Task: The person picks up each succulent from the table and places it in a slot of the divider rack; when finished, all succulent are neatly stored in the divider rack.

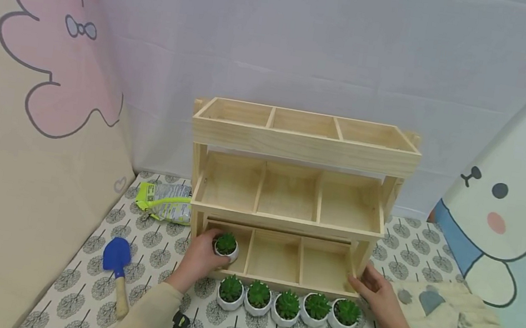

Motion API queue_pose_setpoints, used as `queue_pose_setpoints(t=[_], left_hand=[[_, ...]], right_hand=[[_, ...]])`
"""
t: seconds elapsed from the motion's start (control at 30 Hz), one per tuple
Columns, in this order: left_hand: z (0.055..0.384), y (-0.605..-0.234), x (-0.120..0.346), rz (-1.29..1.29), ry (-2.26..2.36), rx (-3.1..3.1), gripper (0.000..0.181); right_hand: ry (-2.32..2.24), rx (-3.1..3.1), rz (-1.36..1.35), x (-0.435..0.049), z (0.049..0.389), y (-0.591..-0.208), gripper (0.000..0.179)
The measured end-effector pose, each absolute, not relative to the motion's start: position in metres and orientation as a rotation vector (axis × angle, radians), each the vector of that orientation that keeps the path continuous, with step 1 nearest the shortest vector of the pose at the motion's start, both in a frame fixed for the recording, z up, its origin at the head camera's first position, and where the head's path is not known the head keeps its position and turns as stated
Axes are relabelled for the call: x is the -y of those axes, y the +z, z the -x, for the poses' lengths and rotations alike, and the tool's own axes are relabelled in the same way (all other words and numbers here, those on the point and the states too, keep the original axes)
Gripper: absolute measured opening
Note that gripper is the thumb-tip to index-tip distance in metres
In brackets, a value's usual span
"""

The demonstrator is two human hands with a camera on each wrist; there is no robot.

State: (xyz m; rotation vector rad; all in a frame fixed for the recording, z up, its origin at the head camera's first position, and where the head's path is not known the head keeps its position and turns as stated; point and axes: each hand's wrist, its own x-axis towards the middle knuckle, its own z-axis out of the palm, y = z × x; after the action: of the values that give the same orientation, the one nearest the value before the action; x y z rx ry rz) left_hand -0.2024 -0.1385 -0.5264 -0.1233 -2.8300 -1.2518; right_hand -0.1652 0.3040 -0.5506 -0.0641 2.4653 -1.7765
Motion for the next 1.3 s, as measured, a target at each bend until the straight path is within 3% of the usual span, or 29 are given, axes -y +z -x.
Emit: queue_pose_setpoints(t=[0.6,1.3], left_hand=[[0.201,-0.525,0.140,0.122,-1.290,2.821,0.072],[0.176,-0.513,0.146,0.086,-1.608,2.624,0.071]], right_hand=[[-1.787,-2.459,0.079,-0.304,0.166,-0.553,0.077],[-1.781,-2.474,0.097,-0.304,0.165,-0.552,0.074]])
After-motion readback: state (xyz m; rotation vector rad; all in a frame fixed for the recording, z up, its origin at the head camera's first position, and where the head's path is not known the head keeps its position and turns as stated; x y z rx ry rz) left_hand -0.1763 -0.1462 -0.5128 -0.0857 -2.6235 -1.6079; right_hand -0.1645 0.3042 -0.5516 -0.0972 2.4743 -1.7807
